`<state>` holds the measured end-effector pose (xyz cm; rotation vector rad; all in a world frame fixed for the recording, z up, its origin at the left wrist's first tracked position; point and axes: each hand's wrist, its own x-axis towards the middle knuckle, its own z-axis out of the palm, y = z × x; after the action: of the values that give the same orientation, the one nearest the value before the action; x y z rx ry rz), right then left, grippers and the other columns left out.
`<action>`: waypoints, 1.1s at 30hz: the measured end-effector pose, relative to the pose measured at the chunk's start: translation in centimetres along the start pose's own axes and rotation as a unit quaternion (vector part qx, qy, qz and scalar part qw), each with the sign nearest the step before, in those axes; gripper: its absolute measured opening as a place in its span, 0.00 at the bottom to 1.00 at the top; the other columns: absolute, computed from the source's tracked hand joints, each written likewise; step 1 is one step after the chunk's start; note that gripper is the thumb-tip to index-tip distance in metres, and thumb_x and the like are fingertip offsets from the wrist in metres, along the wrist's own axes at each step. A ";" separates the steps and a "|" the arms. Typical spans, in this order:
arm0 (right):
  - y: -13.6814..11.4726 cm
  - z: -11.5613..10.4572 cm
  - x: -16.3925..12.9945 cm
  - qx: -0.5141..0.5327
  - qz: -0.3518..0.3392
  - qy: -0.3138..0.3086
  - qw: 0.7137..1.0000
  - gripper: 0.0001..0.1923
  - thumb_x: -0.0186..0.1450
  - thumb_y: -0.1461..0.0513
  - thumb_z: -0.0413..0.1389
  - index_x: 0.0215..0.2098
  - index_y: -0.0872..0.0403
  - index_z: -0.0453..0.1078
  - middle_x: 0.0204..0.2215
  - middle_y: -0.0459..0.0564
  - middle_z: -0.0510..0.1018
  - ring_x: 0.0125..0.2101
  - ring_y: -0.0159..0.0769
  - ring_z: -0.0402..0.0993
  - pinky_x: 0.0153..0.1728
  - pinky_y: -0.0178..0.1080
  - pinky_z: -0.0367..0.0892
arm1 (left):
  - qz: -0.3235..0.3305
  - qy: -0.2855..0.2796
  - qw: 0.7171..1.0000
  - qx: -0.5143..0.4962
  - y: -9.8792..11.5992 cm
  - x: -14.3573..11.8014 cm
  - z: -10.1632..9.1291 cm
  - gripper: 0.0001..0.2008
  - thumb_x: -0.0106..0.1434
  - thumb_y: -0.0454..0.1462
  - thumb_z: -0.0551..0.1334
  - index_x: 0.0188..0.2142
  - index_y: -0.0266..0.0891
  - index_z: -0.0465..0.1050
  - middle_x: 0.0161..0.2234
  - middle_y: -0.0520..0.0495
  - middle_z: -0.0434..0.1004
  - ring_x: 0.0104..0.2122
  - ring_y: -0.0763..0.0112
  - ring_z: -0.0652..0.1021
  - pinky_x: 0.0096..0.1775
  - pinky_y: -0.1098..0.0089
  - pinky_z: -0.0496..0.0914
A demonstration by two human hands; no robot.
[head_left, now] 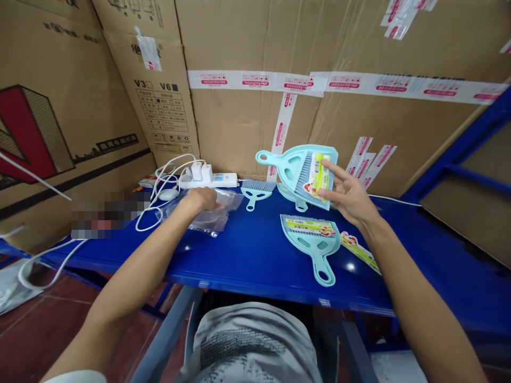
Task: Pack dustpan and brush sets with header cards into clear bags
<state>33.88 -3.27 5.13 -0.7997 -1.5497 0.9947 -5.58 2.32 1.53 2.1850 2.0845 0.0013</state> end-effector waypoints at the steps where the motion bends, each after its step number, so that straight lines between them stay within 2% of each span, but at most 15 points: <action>1: 0.1 -0.3 0.1 -0.001 -0.005 0.017 1.000 0.52 0.51 0.59 0.78 0.72 0.44 0.66 0.68 0.51 0.72 0.65 0.56 0.71 0.61 0.52 0.77 | 0.020 -0.010 1.000 0.003 0.2 0.1 0.3 0.27 0.57 0.49 0.76 0.50 0.33 0.82 0.53 0.20 0.81 0.55 0.28 0.80 0.54 0.45 0.73; 5: 0.6 -1.1 0.6 -0.006 -0.015 0.051 0.999 0.53 0.51 0.57 0.78 0.72 0.46 0.66 0.64 0.52 0.76 0.65 0.57 0.70 0.61 0.52 0.77 | 0.028 0.005 0.999 0.017 1.0 0.8 0.7 0.35 0.54 0.41 0.77 0.60 0.39 0.76 0.58 0.27 0.79 0.58 0.39 0.79 0.54 0.58 0.73; 9: 1.2 -1.9 1.0 -0.005 -0.023 0.064 0.998 0.52 0.50 0.58 0.78 0.71 0.46 0.67 0.64 0.52 0.77 0.65 0.58 0.71 0.60 0.52 0.78 | 0.010 0.019 1.000 0.004 0.1 2.0 1.0 0.32 0.48 0.33 0.76 0.55 0.36 0.79 0.51 0.29 0.83 0.53 0.44 0.82 0.48 0.64 0.74; 12: 1.2 -2.1 1.1 -0.011 -0.028 0.066 0.997 0.53 0.50 0.58 0.78 0.72 0.46 0.65 0.65 0.52 0.75 0.66 0.58 0.70 0.60 0.53 0.78 | 0.016 0.044 0.999 -0.012 -0.9 2.5 0.3 0.24 0.52 0.30 0.70 0.50 0.36 0.82 0.47 0.33 0.85 0.49 0.49 0.84 0.45 0.66 0.74; 14: 1.0 -2.2 1.1 -0.015 -0.029 0.067 0.997 0.54 0.51 0.57 0.77 0.73 0.46 0.64 0.65 0.52 0.75 0.66 0.58 0.69 0.61 0.54 0.77 | 0.052 0.068 0.996 -0.040 -1.4 2.2 -0.7 0.20 0.56 0.30 0.66 0.48 0.37 0.83 0.44 0.37 0.86 0.46 0.54 0.84 0.43 0.67 0.73; 16: 0.8 -2.2 1.0 -0.021 -0.028 0.062 0.997 0.55 0.52 0.57 0.77 0.74 0.46 0.62 0.65 0.53 0.75 0.65 0.59 0.70 0.61 0.56 0.77 | 0.140 0.080 0.979 -0.124 -1.4 1.4 -1.9 0.19 0.60 0.31 0.63 0.51 0.37 0.82 0.38 0.41 0.86 0.39 0.60 0.84 0.40 0.69 0.72; 17: 0.6 -2.3 0.9 -0.025 -0.027 0.054 0.998 0.55 0.52 0.57 0.77 0.74 0.46 0.61 0.65 0.53 0.74 0.65 0.59 0.71 0.61 0.56 0.76 | 0.194 0.076 0.961 -0.184 -1.2 0.8 -2.4 0.20 0.62 0.33 0.63 0.53 0.37 0.81 0.36 0.43 0.85 0.35 0.63 0.84 0.38 0.69 0.72; 20: 0.3 -2.6 0.6 -0.038 -0.030 0.016 0.999 0.55 0.53 0.58 0.77 0.75 0.45 0.61 0.68 0.53 0.71 0.65 0.58 0.70 0.63 0.56 0.74 | 0.322 0.014 0.887 -0.329 0.5 -1.3 -3.0 0.22 0.65 0.40 0.67 0.57 0.39 0.80 0.34 0.44 0.85 0.27 0.67 0.81 0.31 0.71 0.71; 22: 0.1 -2.8 0.3 -0.043 -0.029 -0.026 0.998 0.55 0.53 0.60 0.77 0.74 0.44 0.61 0.70 0.54 0.69 0.65 0.58 0.69 0.63 0.54 0.74 | 0.373 -0.046 0.861 -0.342 2.1 -2.6 -2.6 0.19 0.64 0.42 0.71 0.52 0.39 0.83 0.35 0.43 0.86 0.30 0.65 0.83 0.31 0.71 0.72; 24: -0.1 -2.9 0.0 -0.042 0.001 -0.089 0.995 0.54 0.55 0.62 0.76 0.75 0.44 0.61 0.70 0.55 0.69 0.64 0.56 0.71 0.61 0.53 0.76 | 0.416 -0.088 0.846 -0.322 3.6 -3.6 -2.1 0.14 0.63 0.41 0.73 0.47 0.39 0.85 0.36 0.42 0.87 0.34 0.63 0.85 0.35 0.69 0.75; 27: -0.4 -3.0 -0.5 -0.035 0.076 -0.189 0.978 0.52 0.57 0.63 0.75 0.75 0.44 0.61 0.67 0.57 0.72 0.59 0.52 0.76 0.57 0.51 0.78 | 0.460 -0.109 0.826 -0.308 4.7 -4.3 -1.6 0.10 0.65 0.39 0.73 0.45 0.40 0.87 0.39 0.41 0.88 0.38 0.63 0.86 0.41 0.68 0.77; 33: -0.7 -3.6 -0.8 -0.038 0.129 -0.258 0.957 0.51 0.57 0.64 0.75 0.74 0.42 0.62 0.68 0.56 0.71 0.58 0.47 0.78 0.53 0.43 0.80 | 0.486 -0.105 0.808 -0.315 4.2 -4.5 -2.3 0.10 0.66 0.37 0.72 0.46 0.41 0.87 0.38 0.41 0.87 0.37 0.64 0.85 0.40 0.68 0.76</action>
<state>37.61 -3.62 5.67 -0.8525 -1.9693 1.4238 -1.83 -2.16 4.59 2.3320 0.5168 0.4427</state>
